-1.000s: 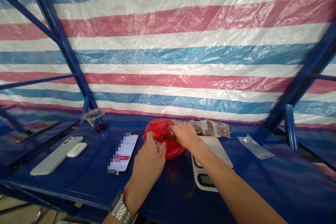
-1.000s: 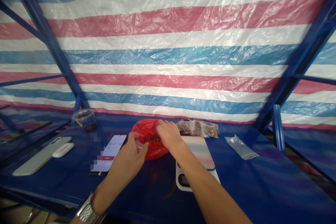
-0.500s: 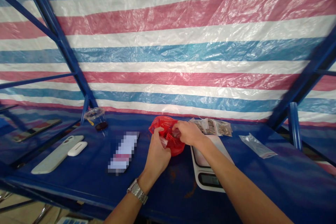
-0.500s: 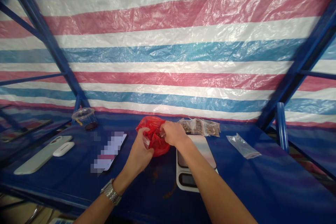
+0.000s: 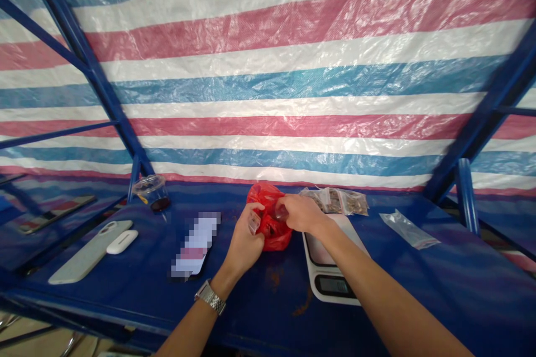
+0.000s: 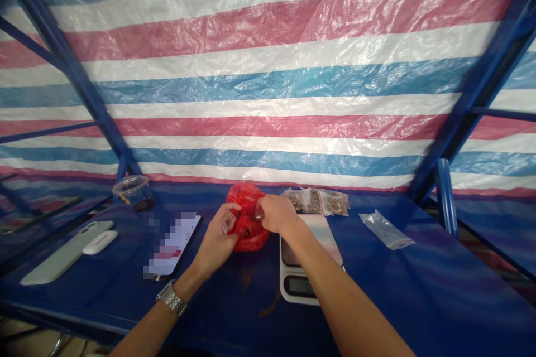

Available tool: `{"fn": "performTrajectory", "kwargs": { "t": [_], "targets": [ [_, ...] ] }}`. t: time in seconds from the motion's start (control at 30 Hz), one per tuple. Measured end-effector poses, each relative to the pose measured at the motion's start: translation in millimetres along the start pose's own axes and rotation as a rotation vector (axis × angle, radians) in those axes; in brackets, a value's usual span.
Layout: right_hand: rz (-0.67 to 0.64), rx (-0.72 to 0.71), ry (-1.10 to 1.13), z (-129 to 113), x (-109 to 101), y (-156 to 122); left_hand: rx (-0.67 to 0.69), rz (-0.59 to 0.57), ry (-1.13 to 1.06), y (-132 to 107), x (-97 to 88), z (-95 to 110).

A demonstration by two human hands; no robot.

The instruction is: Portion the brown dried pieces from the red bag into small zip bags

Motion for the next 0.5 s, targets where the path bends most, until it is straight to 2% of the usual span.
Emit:
{"fn": "performTrajectory", "kwargs": {
  "t": [0.07, 0.2, 0.33, 0.5],
  "targets": [
    [-0.016, 0.009, -0.012, 1, -8, -2, 0.006, 0.009, 0.057, 0, -1.9, -2],
    [-0.173, -0.017, 0.0, -2, -13, -7, 0.003, 0.006, 0.119, -1, -3.5, -5],
    [-0.11, 0.033, -0.069, -8, -8, -7, 0.022, -0.028, 0.06, -2, 0.3, -4],
    [-0.097, -0.014, 0.032, -11, 2, -4, 0.009, 0.013, -0.031, -2, 0.9, 1]
  ]
}}
Point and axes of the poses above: each hand's wrist, its own y-axis towards the middle knuckle, its own x-axis out of the palm, z = x × y, the point moved 3 cm from there along y, towards the middle knuckle, and after that the axes turned 15 degrees about x, right-handed, at the moved point
